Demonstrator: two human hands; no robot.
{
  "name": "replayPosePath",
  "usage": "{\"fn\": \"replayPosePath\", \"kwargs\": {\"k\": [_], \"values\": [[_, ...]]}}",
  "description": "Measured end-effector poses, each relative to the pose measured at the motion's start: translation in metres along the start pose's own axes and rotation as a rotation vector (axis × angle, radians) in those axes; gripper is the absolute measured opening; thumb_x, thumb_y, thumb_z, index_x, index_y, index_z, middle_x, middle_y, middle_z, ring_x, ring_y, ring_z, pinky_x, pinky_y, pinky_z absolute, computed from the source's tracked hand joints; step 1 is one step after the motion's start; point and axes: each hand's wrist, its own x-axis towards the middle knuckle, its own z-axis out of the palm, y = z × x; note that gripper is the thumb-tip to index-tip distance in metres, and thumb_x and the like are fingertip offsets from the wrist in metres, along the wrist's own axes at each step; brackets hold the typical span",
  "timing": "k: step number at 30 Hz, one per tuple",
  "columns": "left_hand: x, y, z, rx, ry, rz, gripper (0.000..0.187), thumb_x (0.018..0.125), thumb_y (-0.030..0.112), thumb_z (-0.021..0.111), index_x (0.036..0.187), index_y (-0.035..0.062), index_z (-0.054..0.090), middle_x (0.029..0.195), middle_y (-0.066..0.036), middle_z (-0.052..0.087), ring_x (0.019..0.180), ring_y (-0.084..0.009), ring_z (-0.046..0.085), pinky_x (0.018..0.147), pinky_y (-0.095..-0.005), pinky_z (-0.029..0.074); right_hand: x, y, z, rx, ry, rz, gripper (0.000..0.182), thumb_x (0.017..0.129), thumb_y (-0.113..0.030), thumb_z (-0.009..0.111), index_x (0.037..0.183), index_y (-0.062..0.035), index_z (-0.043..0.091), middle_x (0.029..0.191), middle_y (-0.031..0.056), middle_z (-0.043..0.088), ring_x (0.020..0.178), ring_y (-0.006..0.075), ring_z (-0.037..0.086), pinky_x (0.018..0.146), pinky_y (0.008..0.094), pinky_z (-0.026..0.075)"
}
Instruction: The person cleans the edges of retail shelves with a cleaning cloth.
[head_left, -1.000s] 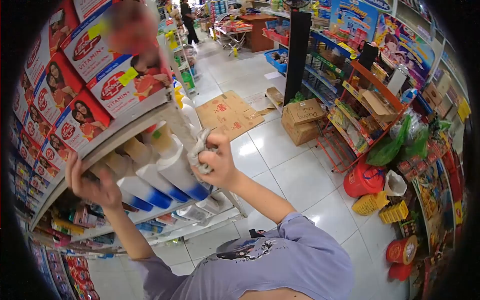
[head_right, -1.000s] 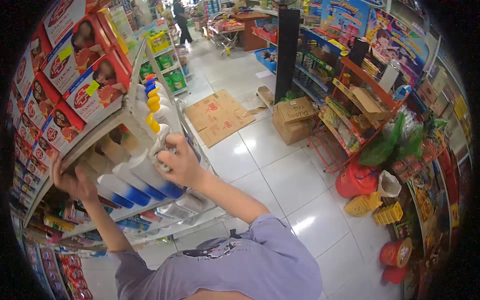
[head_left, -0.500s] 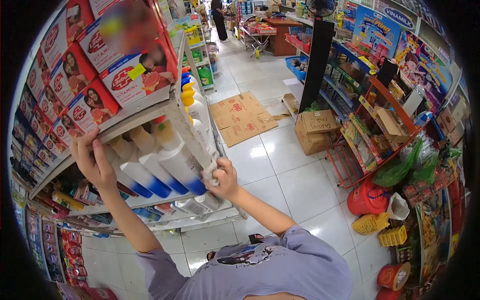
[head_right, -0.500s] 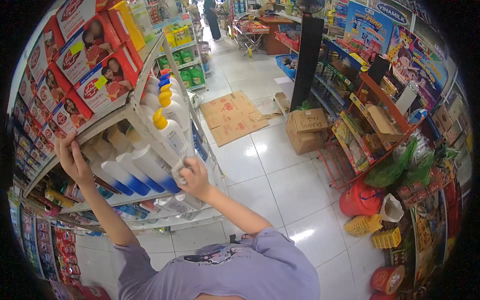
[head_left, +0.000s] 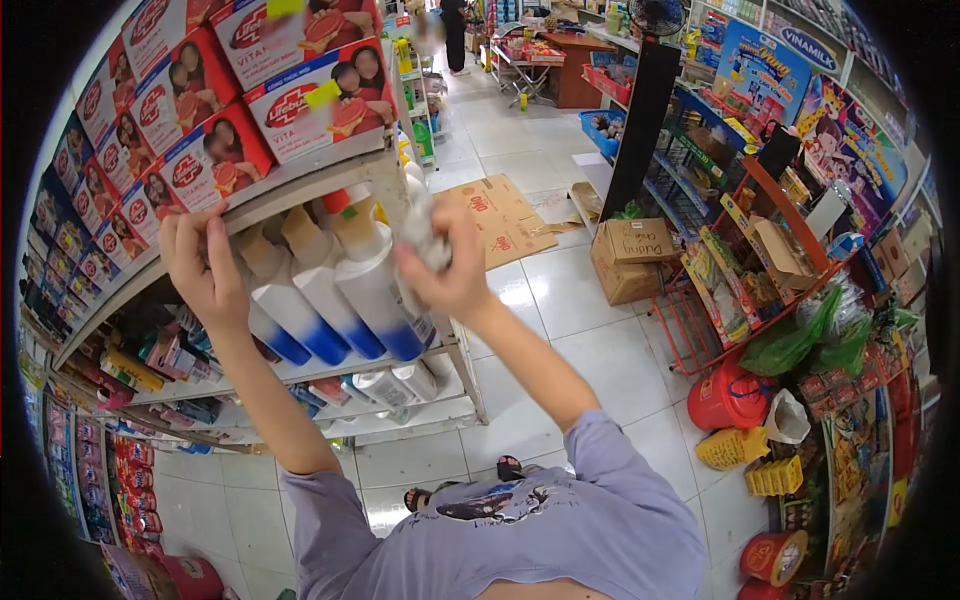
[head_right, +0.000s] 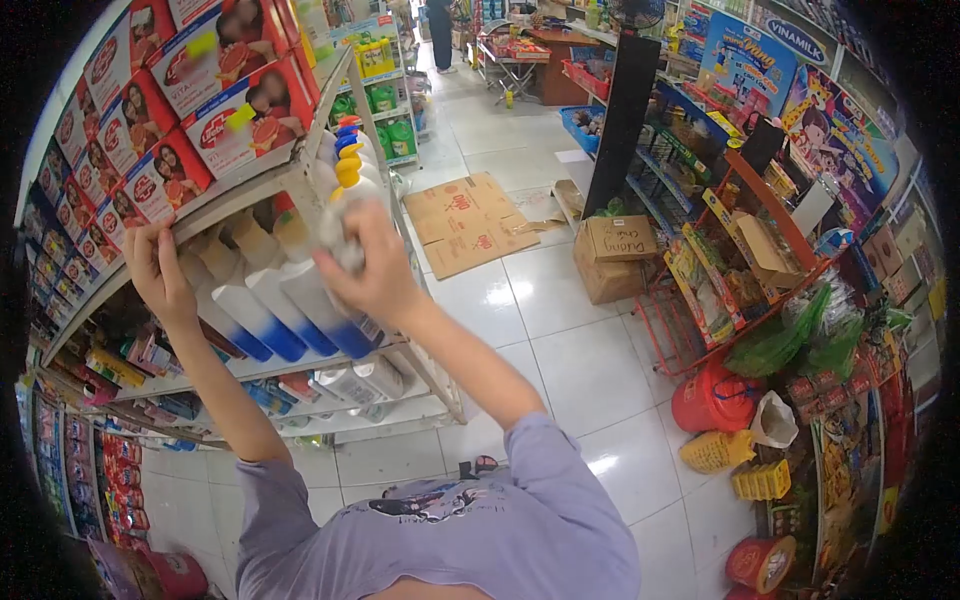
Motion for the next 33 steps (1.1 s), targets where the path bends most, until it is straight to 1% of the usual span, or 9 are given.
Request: {"fn": "replayPosePath", "kwargs": {"k": [3, 8, 10, 16, 17, 22, 27, 30, 33], "values": [[0.001, 0.003, -0.002, -0.012, -0.008, 0.012, 0.008, 0.072, 0.004, 0.047, 0.073, -0.0023, 0.052, 0.063, -0.005, 0.037, 0.064, -0.0168, 0.037, 0.06, -0.0249, 0.029, 0.042, -0.003, -0.003, 0.278, -0.072, 0.214, 0.025, 0.067, -0.014, 0.057, 0.081, -0.0032, 0.039, 0.074, 0.0093, 0.039, 0.07, 0.0209, 0.041, 0.063, 0.0272, 0.034], [0.006, -0.002, -0.006, 0.0, -0.077, 0.052, 0.006, 0.07, 0.004, 0.049, 0.072, -0.002, 0.051, 0.064, -0.007, 0.038, 0.064, -0.0184, 0.038, 0.059, -0.026, 0.029, 0.004, 0.0, -0.01, 0.243, -0.158, 0.227, 0.031, 0.067, -0.015, 0.057, 0.089, -0.0017, 0.039, 0.08, 0.0109, 0.04, 0.073, 0.0209, 0.04, 0.066, 0.0266, 0.034], [0.007, -0.001, -0.006, 0.038, -0.081, 0.085, 0.006, 0.069, 0.004, 0.05, 0.072, -0.0013, 0.051, 0.065, -0.007, 0.039, 0.064, -0.0195, 0.039, 0.058, -0.0267, 0.03, -0.025, -0.002, -0.012, 0.0, -0.191, 0.186, 0.038, 0.064, -0.012, 0.059, 0.093, -0.0003, 0.037, 0.086, 0.0132, 0.041, 0.075, 0.0237, 0.042, 0.068, 0.0305, 0.035], [0.003, -0.001, -0.006, 0.079, -0.066, 0.091, 0.007, 0.069, 0.006, 0.051, 0.073, 0.0007, 0.053, 0.067, -0.007, 0.04, 0.066, -0.0201, 0.038, 0.061, -0.028, 0.03, -0.115, 0.011, -0.008, -0.18, -0.14, 0.293, 0.047, 0.061, -0.007, 0.062, 0.097, 0.0006, 0.032, 0.092, 0.0189, 0.039, 0.082, 0.0309, 0.043, 0.071, 0.035, 0.037], [0.003, 0.0, -0.006, 0.068, -0.065, 0.084, 0.007, 0.069, 0.006, 0.05, 0.074, 0.001, 0.053, 0.067, -0.007, 0.04, 0.066, -0.0199, 0.038, 0.061, -0.0278, 0.03, -0.111, 0.012, -0.007, -0.195, -0.148, 0.25, 0.044, 0.062, -0.005, 0.064, 0.092, -0.0028, 0.031, 0.094, 0.0156, 0.036, 0.082, 0.0234, 0.041, 0.068, 0.0299, 0.036], [0.002, -0.002, -0.006, 0.029, -0.061, 0.066, 0.009, 0.07, 0.006, 0.05, 0.075, 0.0016, 0.054, 0.066, -0.007, 0.04, 0.065, -0.0195, 0.038, 0.06, -0.0274, 0.029, -0.015, -0.002, 0.001, -0.266, -0.021, -0.116, 0.043, 0.06, -0.003, 0.063, 0.088, -0.0038, 0.031, 0.093, 0.0148, 0.037, 0.081, 0.0244, 0.04, 0.068, 0.0288, 0.035], [0.003, -0.001, -0.007, 0.026, -0.044, 0.076, 0.009, 0.07, 0.005, 0.049, 0.075, 0.0012, 0.054, 0.064, -0.007, 0.041, 0.064, -0.0194, 0.038, 0.059, -0.0276, 0.029, 0.046, -0.028, 0.009, -0.3, 0.019, -0.033, 0.045, 0.058, -0.003, 0.064, 0.089, -0.0032, 0.031, 0.09, 0.0128, 0.039, 0.082, 0.0221, 0.043, 0.069, 0.0285, 0.036], [0.004, 0.0, -0.007, 0.014, -0.038, 0.092, 0.008, 0.07, 0.005, 0.049, 0.074, 0.0007, 0.054, 0.064, -0.007, 0.041, 0.064, -0.0196, 0.038, 0.059, -0.0277, 0.029, 0.025, -0.019, 0.009, -0.138, -0.051, 0.204, 0.045, 0.058, -0.004, 0.064, 0.089, -0.0029, 0.031, 0.085, 0.0115, 0.042, 0.078, 0.0208, 0.046, 0.068, 0.0295, 0.038], [0.004, 0.003, -0.007, -0.005, -0.05, 0.064, 0.008, 0.07, 0.005, 0.049, 0.074, 0.0, 0.054, 0.064, -0.007, 0.04, 0.063, -0.0198, 0.038, 0.058, -0.0275, 0.029, 0.003, -0.015, 0.007, -0.194, -0.076, 0.206, 0.047, 0.058, -0.003, 0.063, 0.093, -0.0022, 0.031, 0.082, 0.0106, 0.044, 0.074, 0.0204, 0.048, 0.066, 0.0307, 0.04]]}}
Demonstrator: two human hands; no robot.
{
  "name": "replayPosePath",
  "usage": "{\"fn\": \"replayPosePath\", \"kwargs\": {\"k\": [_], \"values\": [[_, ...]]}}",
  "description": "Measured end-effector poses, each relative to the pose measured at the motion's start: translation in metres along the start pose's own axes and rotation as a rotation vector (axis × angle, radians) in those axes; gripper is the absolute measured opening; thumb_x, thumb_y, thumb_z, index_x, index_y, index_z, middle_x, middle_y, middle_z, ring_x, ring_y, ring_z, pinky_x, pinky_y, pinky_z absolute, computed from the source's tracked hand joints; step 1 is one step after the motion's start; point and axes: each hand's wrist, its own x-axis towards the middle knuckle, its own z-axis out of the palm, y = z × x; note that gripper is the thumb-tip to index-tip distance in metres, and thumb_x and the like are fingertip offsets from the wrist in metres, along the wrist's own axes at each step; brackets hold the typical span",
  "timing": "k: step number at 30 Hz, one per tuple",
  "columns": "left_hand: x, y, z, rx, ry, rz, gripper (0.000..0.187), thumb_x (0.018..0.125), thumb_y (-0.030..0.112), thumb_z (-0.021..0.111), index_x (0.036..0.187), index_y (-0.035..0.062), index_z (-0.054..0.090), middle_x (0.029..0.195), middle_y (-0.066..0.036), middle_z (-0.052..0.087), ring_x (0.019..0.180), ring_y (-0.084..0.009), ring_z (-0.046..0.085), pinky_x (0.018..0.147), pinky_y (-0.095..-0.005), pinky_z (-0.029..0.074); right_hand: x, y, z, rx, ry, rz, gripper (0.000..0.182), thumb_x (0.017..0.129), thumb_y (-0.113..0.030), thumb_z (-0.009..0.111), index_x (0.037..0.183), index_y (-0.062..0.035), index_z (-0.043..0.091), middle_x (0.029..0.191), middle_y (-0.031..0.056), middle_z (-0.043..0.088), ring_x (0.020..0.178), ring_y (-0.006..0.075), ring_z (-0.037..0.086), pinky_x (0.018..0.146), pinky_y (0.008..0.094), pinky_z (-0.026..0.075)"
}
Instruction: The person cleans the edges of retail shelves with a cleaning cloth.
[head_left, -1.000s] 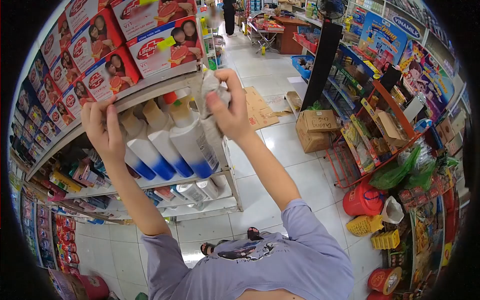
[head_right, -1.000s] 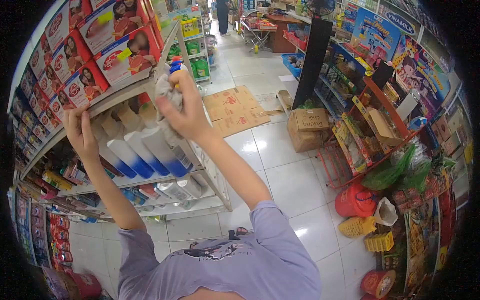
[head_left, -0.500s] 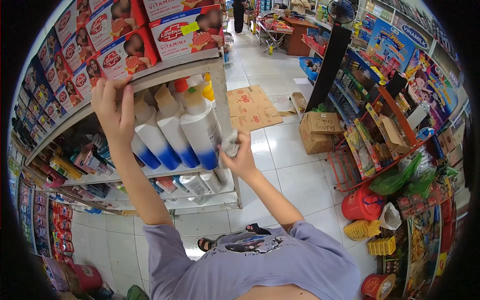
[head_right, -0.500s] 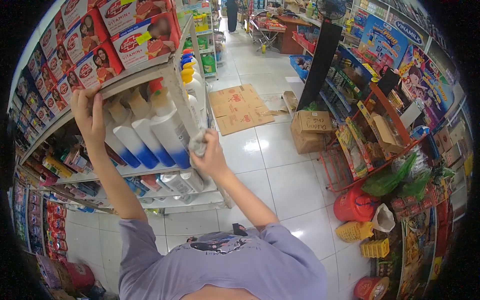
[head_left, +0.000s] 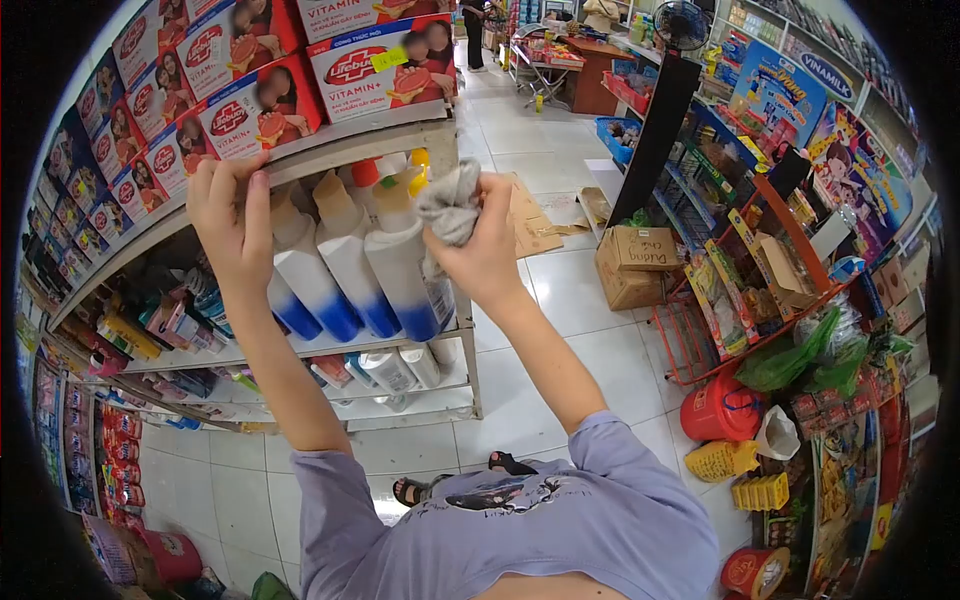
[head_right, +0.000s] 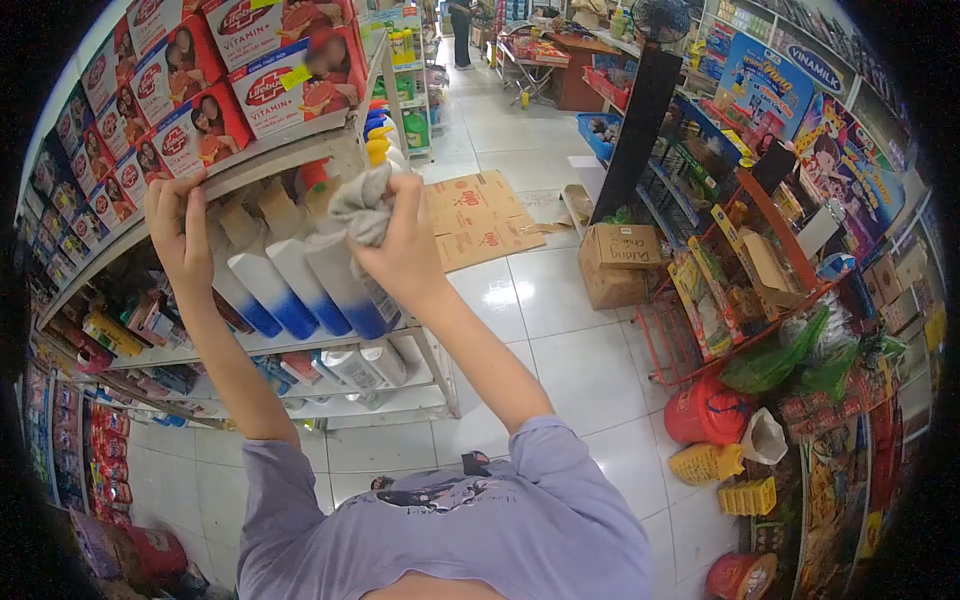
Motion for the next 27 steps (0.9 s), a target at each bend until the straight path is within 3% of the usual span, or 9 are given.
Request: {"fn": "replayPosePath", "kwargs": {"k": [6, 8, 11, 13, 15, 16, 19, 22, 27], "values": [[0.001, 0.0, -0.001, 0.055, 0.0, 0.031, 0.008, 0.071, 0.004, 0.048, 0.074, -0.0007, 0.053, 0.063, -0.007, 0.039, 0.063, -0.0198, 0.038, 0.058, -0.0273, 0.03, -0.048, 0.023, 0.005, -0.074, -0.035, 0.102, 0.05, 0.058, -0.004, 0.064, 0.095, -0.0006, 0.031, 0.085, 0.0131, 0.045, 0.077, 0.0224, 0.049, 0.068, 0.0311, 0.04], [0.002, 0.001, -0.001, 0.027, 0.004, 0.016, 0.009, 0.071, 0.005, 0.047, 0.075, -0.0006, 0.053, 0.063, -0.007, 0.039, 0.063, -0.0198, 0.038, 0.058, -0.0275, 0.03, -0.068, 0.029, 0.008, 0.108, 0.003, 0.203, 0.05, 0.057, -0.008, 0.064, 0.095, -0.0005, 0.033, 0.08, 0.0168, 0.046, 0.075, 0.0308, 0.049, 0.065, 0.0354, 0.04], [-0.003, 0.004, -0.001, 0.01, -0.023, -0.028, 0.01, 0.073, 0.006, 0.046, 0.076, -0.0011, 0.053, 0.065, -0.007, 0.039, 0.065, -0.019, 0.038, 0.061, -0.0265, 0.03, -0.114, 0.06, 0.01, 0.067, -0.064, 0.298, 0.049, 0.058, -0.008, 0.064, 0.095, 0.0, 0.033, 0.084, 0.0174, 0.046, 0.079, 0.0308, 0.049, 0.068, 0.0348, 0.04], [-0.002, 0.004, -0.002, 0.032, -0.028, -0.036, 0.012, 0.076, 0.006, 0.043, 0.077, -0.0023, 0.051, 0.068, -0.006, 0.039, 0.069, -0.0174, 0.038, 0.066, -0.0242, 0.03, -0.142, 0.073, 0.008, -0.037, -0.053, 0.226, 0.047, 0.059, -0.006, 0.063, 0.095, 0.0005, 0.033, 0.087, 0.0179, 0.045, 0.082, 0.031, 0.048, 0.069, 0.0344, 0.039], [-0.001, 0.003, -0.003, 0.017, -0.026, -0.04, 0.012, 0.076, 0.006, 0.043, 0.077, -0.0023, 0.051, 0.068, -0.006, 0.039, 0.068, -0.0174, 0.038, 0.066, -0.024, 0.03, -0.157, 0.078, -0.001, 0.114, -0.088, 0.178, 0.047, 0.059, -0.006, 0.062, 0.096, 0.0004, 0.034, 0.089, 0.0184, 0.045, 0.083, 0.032, 0.047, 0.071, 0.0343, 0.038], [-0.001, 0.003, -0.002, -0.002, -0.026, -0.049, 0.011, 0.075, 0.006, 0.044, 0.077, -0.0022, 0.051, 0.068, -0.006, 0.039, 0.068, -0.0174, 0.038, 0.066, -0.0239, 0.03, -0.153, 0.078, -0.004, 0.079, -0.176, 0.162, 0.049, 0.06, -0.008, 0.063, 0.099, 0.0003, 0.033, 0.087, 0.0181, 0.046, 0.082, 0.0322, 0.047, 0.069, 0.0348, 0.039], [0.0, 0.003, -0.001, -0.042, 0.011, -0.016, 0.008, 0.072, 0.004, 0.047, 0.074, -0.0005, 0.053, 0.064, -0.007, 0.039, 0.064, -0.0185, 0.038, 0.058, -0.0263, 0.03, -0.131, 0.075, 0.002, 0.035, -0.15, 0.199, 0.051, 0.061, -0.01, 0.064, 0.1, -0.0002, 0.033, 0.085, 0.0181, 0.047, 0.08, 0.0321, 0.049, 0.068, 0.0356, 0.039], [0.0, -0.003, 0.002, -0.035, 0.033, -0.007, 0.008, 0.073, 0.005, 0.047, 0.074, -0.001, 0.052, 0.064, -0.006, 0.039, 0.063, -0.0179, 0.037, 0.058, -0.0259, 0.029, -0.069, 0.043, -0.001, 0.09, -0.066, 0.032, 0.052, 0.061, -0.012, 0.064, 0.101, -0.0015, 0.033, 0.086, 0.018, 0.048, 0.077, 0.0335, 0.05, 0.066, 0.0368, 0.04], [-0.003, -0.004, 0.009, -0.091, 0.097, -0.026, 0.01, 0.074, 0.004, 0.045, 0.072, -0.0034, 0.052, 0.064, -0.006, 0.038, 0.063, -0.0154, 0.036, 0.058, -0.0238, 0.028, 0.03, -0.002, -0.013, 0.262, -0.215, 0.075, 0.046, 0.062, -0.011, 0.063, 0.096, -0.003, 0.034, 0.083, 0.0148, 0.048, 0.076, 0.0251, 0.051, 0.067, 0.0322, 0.04]]}}
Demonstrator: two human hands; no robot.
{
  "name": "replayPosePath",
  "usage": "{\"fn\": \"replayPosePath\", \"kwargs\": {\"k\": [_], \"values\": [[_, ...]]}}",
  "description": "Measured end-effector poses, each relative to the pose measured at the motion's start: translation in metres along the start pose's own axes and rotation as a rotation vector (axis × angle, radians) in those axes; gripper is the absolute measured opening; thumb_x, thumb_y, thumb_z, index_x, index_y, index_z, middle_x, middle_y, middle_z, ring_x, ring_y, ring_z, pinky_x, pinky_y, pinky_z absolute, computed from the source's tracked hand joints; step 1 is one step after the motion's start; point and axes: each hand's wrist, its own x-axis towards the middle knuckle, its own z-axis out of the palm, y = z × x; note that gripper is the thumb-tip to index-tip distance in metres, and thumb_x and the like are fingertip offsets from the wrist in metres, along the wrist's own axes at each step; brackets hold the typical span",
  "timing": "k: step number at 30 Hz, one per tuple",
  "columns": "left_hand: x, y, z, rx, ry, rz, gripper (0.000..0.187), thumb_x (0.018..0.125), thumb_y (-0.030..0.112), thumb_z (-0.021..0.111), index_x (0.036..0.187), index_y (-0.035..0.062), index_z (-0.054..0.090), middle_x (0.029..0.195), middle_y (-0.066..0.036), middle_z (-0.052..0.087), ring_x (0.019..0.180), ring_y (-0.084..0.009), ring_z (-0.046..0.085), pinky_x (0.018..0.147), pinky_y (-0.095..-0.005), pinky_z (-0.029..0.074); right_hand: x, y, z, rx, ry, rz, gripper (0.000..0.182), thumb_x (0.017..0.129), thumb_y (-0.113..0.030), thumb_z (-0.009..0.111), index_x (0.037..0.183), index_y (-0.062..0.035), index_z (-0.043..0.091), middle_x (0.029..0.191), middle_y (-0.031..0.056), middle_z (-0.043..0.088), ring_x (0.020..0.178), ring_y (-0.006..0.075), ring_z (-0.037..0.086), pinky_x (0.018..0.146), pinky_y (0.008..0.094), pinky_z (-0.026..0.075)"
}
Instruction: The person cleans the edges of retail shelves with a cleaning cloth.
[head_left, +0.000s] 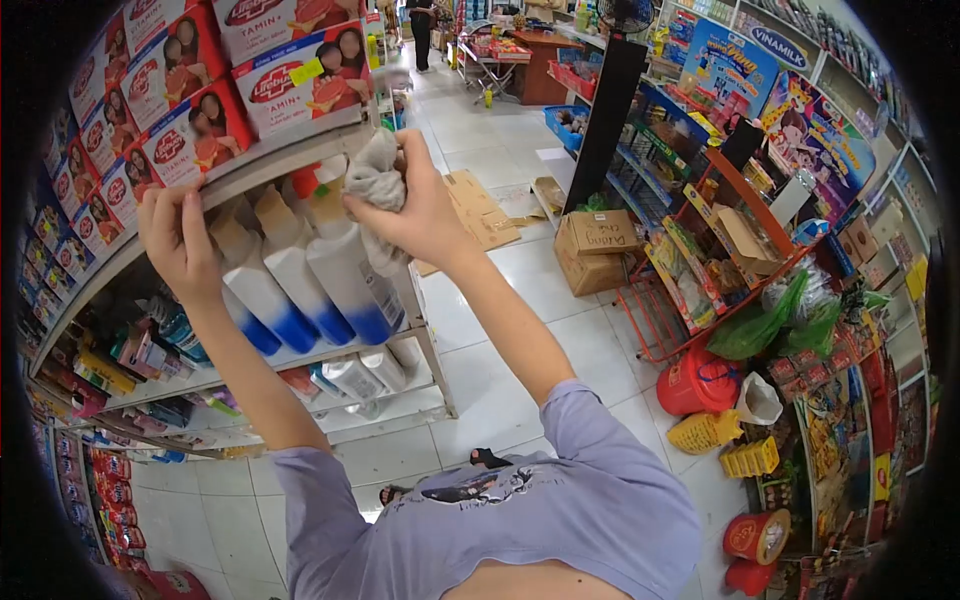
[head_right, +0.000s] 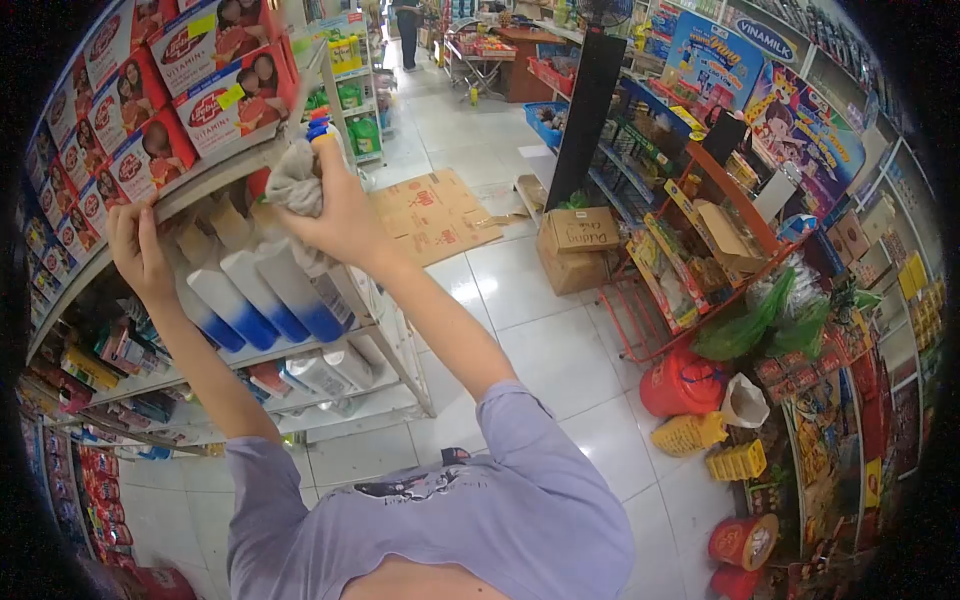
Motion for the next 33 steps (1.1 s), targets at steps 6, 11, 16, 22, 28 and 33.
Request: {"fn": "replayPosePath", "kwargs": {"k": [6, 11, 16, 22, 28, 33], "values": [[0.003, -0.005, -0.001, -0.062, -0.027, -0.018, 0.011, 0.074, 0.003, 0.044, 0.071, -0.0055, 0.051, 0.063, -0.004, 0.035, 0.061, -0.0133, 0.033, 0.056, -0.0225, 0.027, -0.01, 0.018, 0.005, 0.312, -0.036, 0.075, 0.042, 0.062, -0.008, 0.065, 0.091, -0.0049, 0.035, 0.08, 0.0039, 0.046, 0.075, 0.0089, 0.046, 0.065, 0.0221, 0.04], [0.002, -0.007, -0.003, -0.069, -0.048, -0.05, 0.012, 0.074, 0.002, 0.043, 0.071, -0.0062, 0.051, 0.062, -0.004, 0.034, 0.061, -0.0127, 0.032, 0.055, -0.0218, 0.026, -0.016, 0.022, 0.004, 0.235, -0.074, 0.108, 0.041, 0.062, -0.01, 0.063, 0.09, -0.0043, 0.034, 0.081, 0.0056, 0.043, 0.077, 0.0124, 0.044, 0.069, 0.0244, 0.037], [0.002, -0.007, -0.004, -0.045, -0.06, -0.042, 0.012, 0.074, 0.003, 0.043, 0.072, -0.0046, 0.052, 0.062, -0.004, 0.034, 0.061, -0.0129, 0.033, 0.056, -0.0222, 0.026, -0.026, 0.025, 0.006, 0.245, -0.037, 0.124, 0.041, 0.06, -0.007, 0.064, 0.09, -0.0054, 0.035, 0.082, 0.0035, 0.043, 0.077, 0.0104, 0.043, 0.07, 0.0239, 0.036], [0.002, -0.005, -0.005, -0.055, -0.055, -0.03, 0.012, 0.074, 0.004, 0.044, 0.073, -0.0037, 0.053, 0.062, -0.004, 0.035, 0.061, -0.0134, 0.034, 0.056, -0.0231, 0.027, -0.047, 0.04, 0.011, 0.202, -0.011, 0.17, 0.04, 0.06, -0.006, 0.063, 0.088, -0.0052, 0.035, 0.082, 0.003, 0.041, 0.077, 0.0104, 0.04, 0.07, 0.0233, 0.035], [0.002, -0.004, -0.006, -0.049, -0.062, -0.026, 0.011, 0.073, 0.004, 0.045, 0.075, -0.003, 0.054, 0.062, -0.004, 0.037, 0.062, -0.0145, 0.035, 0.057, -0.0233, 0.028, -0.073, 0.068, 0.017, 0.144, 0.007, 0.187, 0.047, 0.06, -0.004, 0.063, 0.093, -0.0046, 0.03, 0.083, 0.0051, 0.042, 0.079, 0.0111, 0.042, 0.071, 0.0245, 0.037], [0.001, -0.003, -0.005, -0.063, -0.045, -0.036, 0.01, 0.073, 0.004, 0.046, 0.074, -0.0024, 0.054, 0.063, -0.005, 0.038, 0.063, -0.0151, 0.036, 0.058, -0.0234, 0.029, -0.1, 0.078, 0.019, 0.063, 0.011, 0.252, 0.045, 0.06, -0.004, 0.063, 0.09, -0.0045, 0.029, 0.084, 0.0058, 0.042, 0.081, 0.0118, 0.043, 0.072, 0.0253, 0.037]]}}
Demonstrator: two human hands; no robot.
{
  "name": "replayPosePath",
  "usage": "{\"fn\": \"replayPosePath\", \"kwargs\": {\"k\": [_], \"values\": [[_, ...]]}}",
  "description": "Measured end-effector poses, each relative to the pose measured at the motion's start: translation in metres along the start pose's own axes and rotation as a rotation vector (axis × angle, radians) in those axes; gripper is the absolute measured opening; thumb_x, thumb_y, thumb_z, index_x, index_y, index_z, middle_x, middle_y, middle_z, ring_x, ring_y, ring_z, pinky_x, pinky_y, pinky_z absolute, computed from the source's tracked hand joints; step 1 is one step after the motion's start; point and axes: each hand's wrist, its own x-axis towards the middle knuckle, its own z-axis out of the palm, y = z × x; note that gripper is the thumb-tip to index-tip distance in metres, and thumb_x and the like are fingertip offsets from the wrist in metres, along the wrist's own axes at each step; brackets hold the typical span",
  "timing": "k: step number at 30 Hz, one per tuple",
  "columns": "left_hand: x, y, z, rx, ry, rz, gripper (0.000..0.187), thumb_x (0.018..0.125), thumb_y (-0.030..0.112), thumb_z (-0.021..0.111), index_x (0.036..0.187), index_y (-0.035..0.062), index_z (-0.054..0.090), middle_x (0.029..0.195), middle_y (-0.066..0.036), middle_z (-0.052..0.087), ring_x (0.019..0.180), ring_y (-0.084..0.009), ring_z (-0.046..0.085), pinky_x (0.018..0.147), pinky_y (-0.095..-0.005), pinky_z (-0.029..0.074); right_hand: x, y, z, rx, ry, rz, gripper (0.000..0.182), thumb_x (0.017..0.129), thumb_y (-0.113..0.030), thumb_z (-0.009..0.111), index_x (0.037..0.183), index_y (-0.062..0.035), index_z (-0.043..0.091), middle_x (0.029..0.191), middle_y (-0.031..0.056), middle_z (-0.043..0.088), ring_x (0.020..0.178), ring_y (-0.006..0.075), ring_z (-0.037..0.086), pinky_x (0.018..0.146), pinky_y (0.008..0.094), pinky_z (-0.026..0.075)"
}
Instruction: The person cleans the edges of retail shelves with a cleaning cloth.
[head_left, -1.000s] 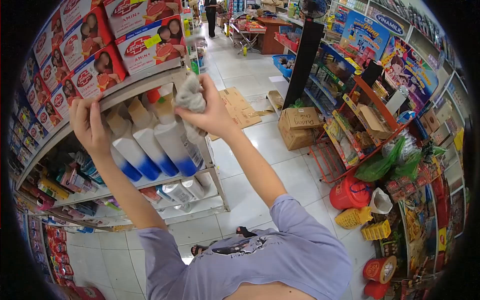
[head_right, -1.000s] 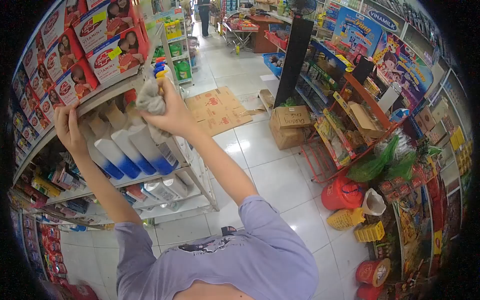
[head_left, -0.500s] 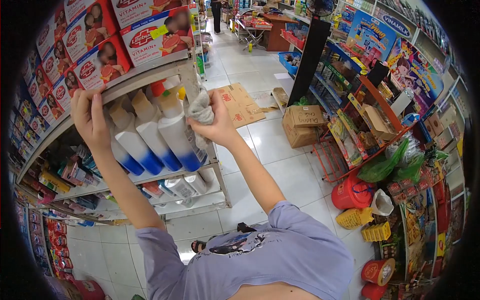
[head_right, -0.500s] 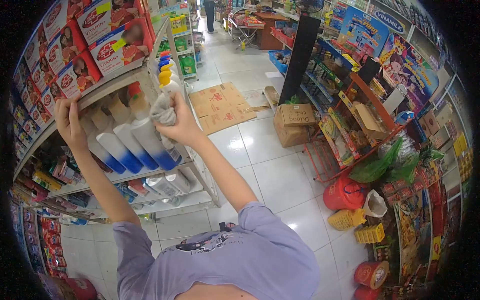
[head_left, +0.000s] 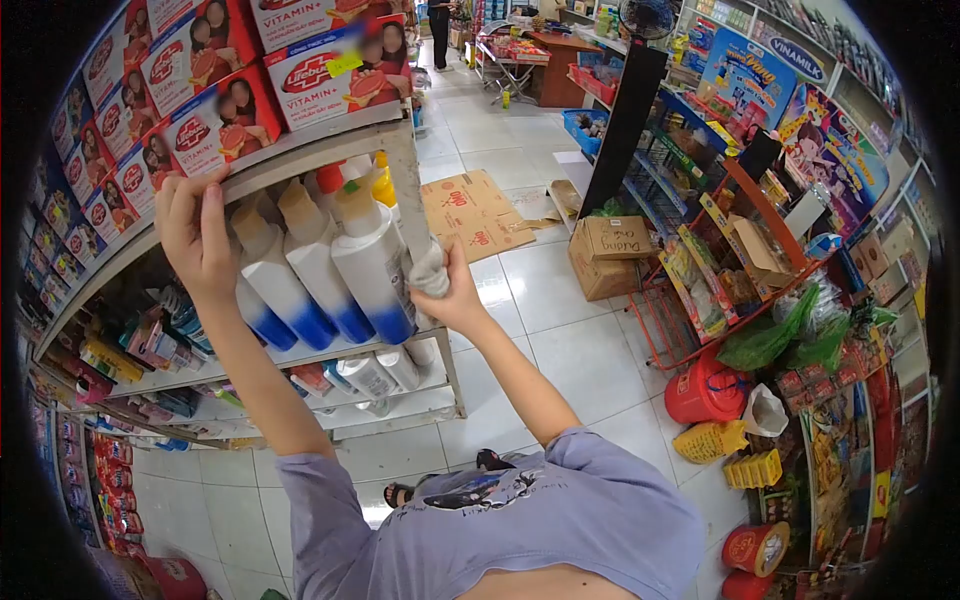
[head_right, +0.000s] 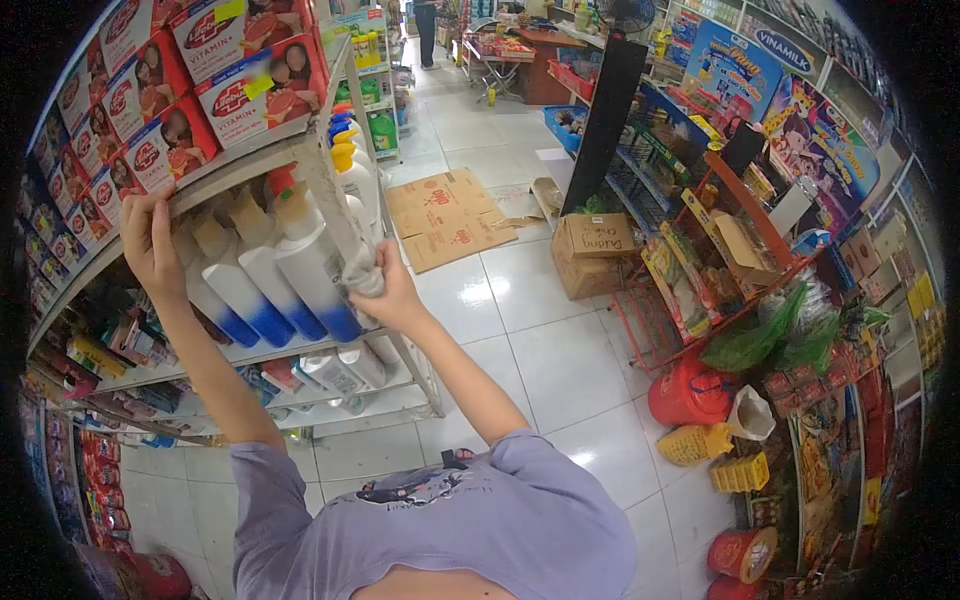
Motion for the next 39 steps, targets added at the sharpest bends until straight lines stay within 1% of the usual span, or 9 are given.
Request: {"fn": "replayPosePath", "kwargs": {"k": [3, 5, 8, 14, 18, 20, 29, 32, 39], "values": [[0.0, 0.0, 0.0, 0.01, 0.011, -0.004, 0.01, 0.073, 0.004, 0.046, 0.073, -0.0018, 0.054, 0.063, -0.005, 0.039, 0.063, -0.0152, 0.037, 0.058, -0.0234, 0.029, -0.03, 0.038, 0.004, -0.064, 0.002, 0.047, 0.044, 0.059, -0.004, 0.063, 0.087, -0.0049, 0.03, 0.083, 0.0058, 0.042, 0.079, 0.0114, 0.042, 0.071, 0.0253, 0.037], [0.0, 0.001, 0.0, 0.026, 0.018, 0.0, 0.01, 0.073, 0.005, 0.047, 0.073, -0.0013, 0.054, 0.063, -0.005, 0.04, 0.063, -0.0152, 0.037, 0.058, -0.0234, 0.029, -0.049, 0.058, 0.007, -0.088, 0.079, 0.075, 0.043, 0.053, -0.011, 0.065, 0.08, -0.0034, 0.033, 0.071, 0.0095, 0.033, 0.068, 0.022, 0.037, 0.06, 0.0292, 0.034], [0.0, 0.002, -0.001, 0.033, 0.012, -0.01, 0.01, 0.073, 0.005, 0.047, 0.074, -0.0006, 0.055, 0.063, -0.005, 0.041, 0.063, -0.0152, 0.038, 0.058, -0.0234, 0.029, -0.06, 0.063, 0.008, -0.262, 0.101, 0.021, 0.043, 0.051, -0.012, 0.066, 0.079, -0.0028, 0.034, 0.071, 0.0101, 0.035, 0.069, 0.025, 0.036, 0.06, 0.0315, 0.032], [0.0, 0.002, -0.001, 0.048, 0.016, 0.006, 0.011, 0.073, 0.005, 0.047, 0.074, -0.0008, 0.055, 0.063, -0.005, 0.041, 0.063, -0.015, 0.038, 0.059, -0.0232, 0.029, -0.057, 0.051, 0.011, -0.407, 0.163, -0.104, 0.043, 0.051, -0.011, 0.065, 0.08, -0.0023, 0.034, 0.074, 0.0106, 0.035, 0.072, 0.0273, 0.035, 0.064, 0.0357, 0.029], [0.0, 0.002, 0.0, 0.028, 0.02, -0.005, 0.01, 0.073, 0.004, 0.047, 0.074, -0.0019, 0.055, 0.063, -0.005, 0.041, 0.063, -0.0146, 0.038, 0.058, -0.0229, 0.03, -0.06, 0.049, 0.012, -0.429, 0.155, -0.064, 0.043, 0.052, -0.011, 0.064, 0.08, -0.0021, 0.033, 0.075, 0.0109, 0.035, 0.073, 0.0276, 0.034, 0.065, 0.0357, 0.029], [0.0, 0.002, 0.0, 0.042, 0.016, 0.005, 0.01, 0.073, 0.004, 0.047, 0.073, -0.0022, 0.055, 0.063, -0.005, 0.041, 0.063, -0.0144, 0.038, 0.058, -0.0227, 0.03, -0.061, 0.051, 0.014, -0.464, 0.181, -0.108, 0.045, 0.051, -0.006, 0.065, 0.085, -0.0036, 0.035, 0.077, 0.01, 0.037, 0.072, 0.0249, 0.035, 0.065, 0.033, 0.03], [-0.001, 0.003, 0.001, 0.019, 0.025, -0.028, 0.009, 0.074, 0.004, 0.046, 0.073, -0.0026, 0.053, 0.065, -0.005, 0.041, 0.064, -0.0142, 0.038, 0.059, -0.0222, 0.03, -0.066, 0.044, 0.014, -0.5, 0.228, -0.201, 0.043, 0.052, -0.007, 0.064, 0.085, -0.0043, 0.037, 0.078, 0.0099, 0.038, 0.074, 0.0258, 0.036, 0.067, 0.0346, 0.029], [-0.001, 0.004, 0.002, 0.02, 0.033, -0.014, 0.01, 0.074, 0.004, 0.046, 0.074, -0.0026, 0.053, 0.065, -0.005, 0.041, 0.064, -0.0141, 0.038, 0.059, -0.0222, 0.03, -0.067, 0.043, 0.013, -0.491, 0.208, -0.099, 0.042, 0.053, -0.008, 0.064, 0.086, -0.0041, 0.037, 0.08, 0.0103, 0.039, 0.075, 0.0262, 0.036, 0.067, 0.0341, 0.028], [-0.002, 0.002, 0.001, 0.049, -0.01, 0.005, 0.013, 0.078, 0.005, 0.042, 0.078, -0.0039, 0.051, 0.068, -0.004, 0.036, 0.065, -0.0128, 0.035, 0.062, -0.0199, 0.027, -0.062, 0.042, 0.015, -0.553, 0.238, -0.043, 0.052, 0.053, -0.019, 0.066, 0.092, -0.0018, 0.037, 0.079, 0.0121, 0.041, 0.076, 0.0287, 0.039, 0.067, 0.0378, 0.03]]}}
